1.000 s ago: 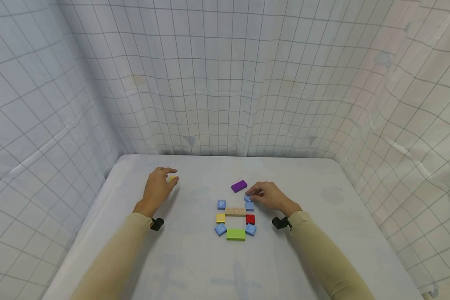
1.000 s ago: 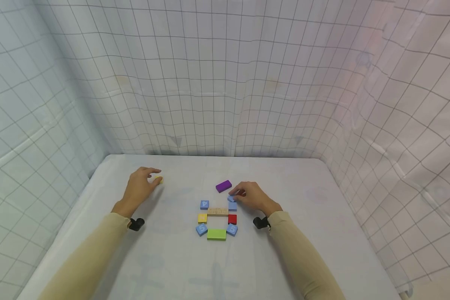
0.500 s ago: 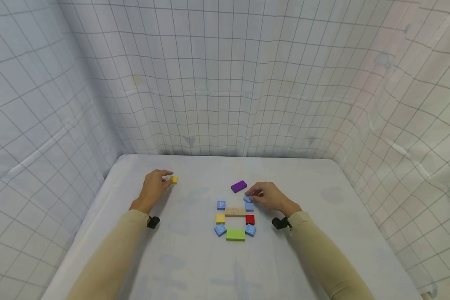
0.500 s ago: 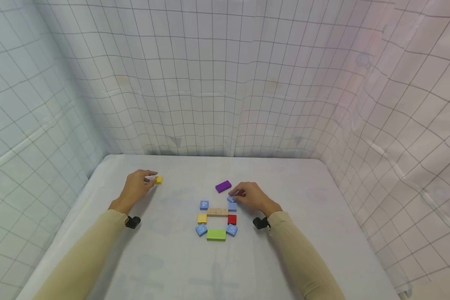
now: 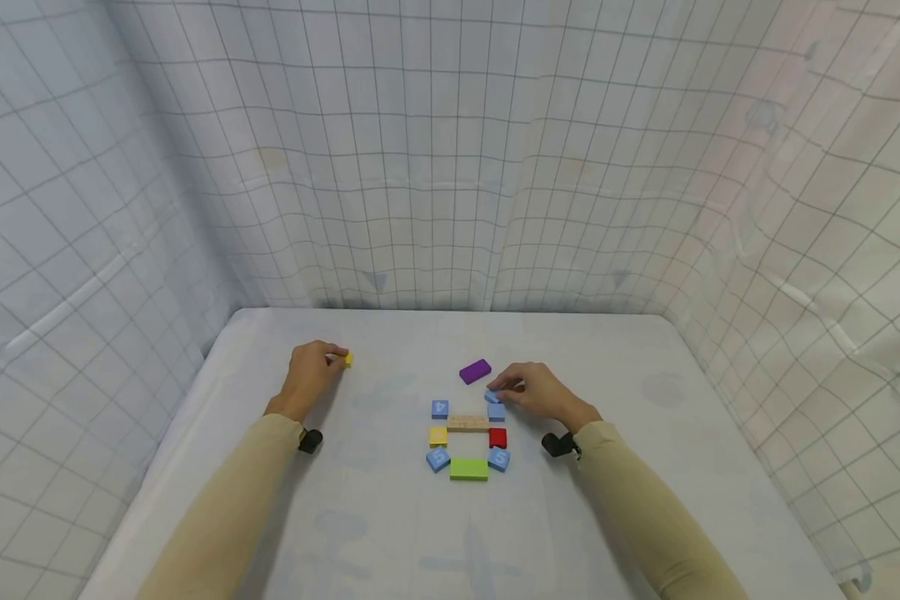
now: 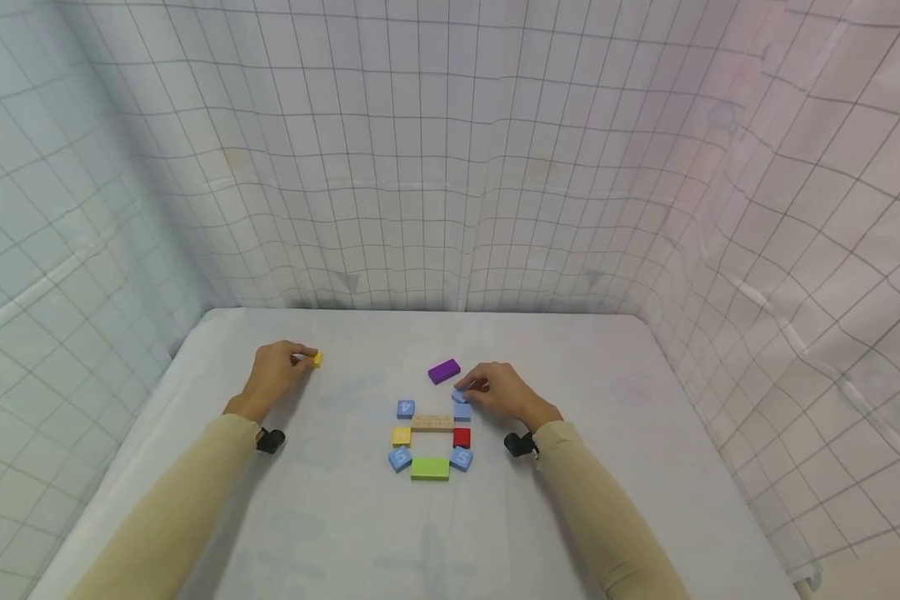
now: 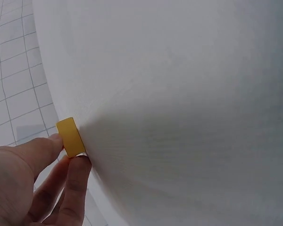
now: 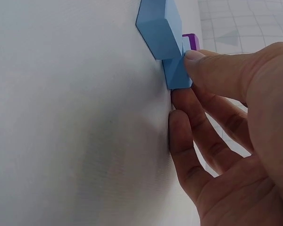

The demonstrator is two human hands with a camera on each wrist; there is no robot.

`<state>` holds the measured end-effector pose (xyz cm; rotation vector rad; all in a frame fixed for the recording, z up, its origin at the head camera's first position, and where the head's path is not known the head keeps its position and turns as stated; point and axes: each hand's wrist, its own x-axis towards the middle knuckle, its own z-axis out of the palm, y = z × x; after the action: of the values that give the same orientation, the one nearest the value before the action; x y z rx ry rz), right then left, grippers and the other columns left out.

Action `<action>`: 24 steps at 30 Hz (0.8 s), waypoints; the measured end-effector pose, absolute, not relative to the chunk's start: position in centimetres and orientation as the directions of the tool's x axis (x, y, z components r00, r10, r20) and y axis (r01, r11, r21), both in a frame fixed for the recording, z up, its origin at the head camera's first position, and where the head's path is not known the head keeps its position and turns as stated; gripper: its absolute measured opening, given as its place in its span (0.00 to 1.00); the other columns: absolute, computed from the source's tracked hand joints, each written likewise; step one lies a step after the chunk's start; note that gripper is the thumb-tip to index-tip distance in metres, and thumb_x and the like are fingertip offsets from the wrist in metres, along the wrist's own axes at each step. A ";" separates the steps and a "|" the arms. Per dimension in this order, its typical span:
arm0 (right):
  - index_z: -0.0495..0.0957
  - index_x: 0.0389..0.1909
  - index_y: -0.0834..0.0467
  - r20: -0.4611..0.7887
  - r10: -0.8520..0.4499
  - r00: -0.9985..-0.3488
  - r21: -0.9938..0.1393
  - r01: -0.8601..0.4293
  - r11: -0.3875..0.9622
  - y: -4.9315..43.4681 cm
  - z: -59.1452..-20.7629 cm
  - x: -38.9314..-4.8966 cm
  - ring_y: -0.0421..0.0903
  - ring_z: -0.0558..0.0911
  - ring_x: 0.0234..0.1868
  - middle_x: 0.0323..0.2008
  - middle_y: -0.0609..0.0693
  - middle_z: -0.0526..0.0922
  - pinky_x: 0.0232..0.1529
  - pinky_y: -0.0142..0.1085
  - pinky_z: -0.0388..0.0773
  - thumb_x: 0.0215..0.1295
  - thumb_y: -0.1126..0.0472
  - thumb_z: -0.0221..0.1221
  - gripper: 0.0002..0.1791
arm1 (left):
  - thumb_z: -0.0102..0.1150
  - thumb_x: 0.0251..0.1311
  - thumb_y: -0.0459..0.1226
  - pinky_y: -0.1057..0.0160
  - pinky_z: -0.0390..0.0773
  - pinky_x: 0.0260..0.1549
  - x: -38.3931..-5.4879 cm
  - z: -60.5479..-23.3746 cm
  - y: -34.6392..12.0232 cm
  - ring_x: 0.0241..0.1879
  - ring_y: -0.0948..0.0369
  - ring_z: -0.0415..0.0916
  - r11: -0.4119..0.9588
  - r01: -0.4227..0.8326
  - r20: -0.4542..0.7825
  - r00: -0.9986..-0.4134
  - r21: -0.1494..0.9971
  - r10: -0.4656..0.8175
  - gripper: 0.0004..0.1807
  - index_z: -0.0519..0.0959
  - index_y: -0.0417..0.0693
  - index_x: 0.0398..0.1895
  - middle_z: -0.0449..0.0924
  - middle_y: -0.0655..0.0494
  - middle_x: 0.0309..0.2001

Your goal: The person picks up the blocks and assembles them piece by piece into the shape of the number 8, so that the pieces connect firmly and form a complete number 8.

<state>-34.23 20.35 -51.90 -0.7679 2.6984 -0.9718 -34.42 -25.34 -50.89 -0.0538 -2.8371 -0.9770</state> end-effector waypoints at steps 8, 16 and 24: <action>0.94 0.62 0.52 -0.008 -0.505 -0.863 -0.653 -0.378 0.656 20.3 -52.0 -34.1 0.49 0.90 0.64 0.61 0.49 0.95 0.75 0.51 0.89 0.82 0.66 0.72 0.14 | 0.70 0.81 0.31 0.55 0.85 0.46 -34.8 -51.2 -24.3 0.51 0.44 0.88 0.776 0.078 0.118 -0.993 0.626 0.005 0.12 0.93 0.34 0.59 0.93 0.31 0.59; 0.94 0.61 0.51 -0.008 -0.496 -0.868 -0.654 -0.371 0.659 20.3 -51.9 -34.0 0.50 0.90 0.66 0.61 0.49 0.95 0.75 0.52 0.88 0.82 0.64 0.72 0.13 | 0.77 0.72 0.31 0.66 0.83 0.34 -38.8 -56.2 -25.0 0.38 0.58 0.87 0.777 0.147 0.175 -0.983 0.612 0.047 0.09 0.98 0.46 0.51 0.98 0.43 0.48; 0.94 0.61 0.50 -0.019 -0.482 -0.876 -0.653 -0.354 0.670 20.3 -52.1 -34.1 0.50 0.89 0.66 0.61 0.48 0.94 0.76 0.52 0.88 0.82 0.63 0.73 0.13 | 0.80 0.72 0.37 0.66 0.86 0.37 -40.3 -58.8 -24.4 0.41 0.58 0.90 0.764 0.198 0.180 -0.978 0.613 0.109 0.08 0.99 0.52 0.50 0.97 0.48 0.50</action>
<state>-34.10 20.25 -52.08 -0.6811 2.6935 -0.9934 -40.32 -24.37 -58.81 -0.2476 -2.8243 -1.0046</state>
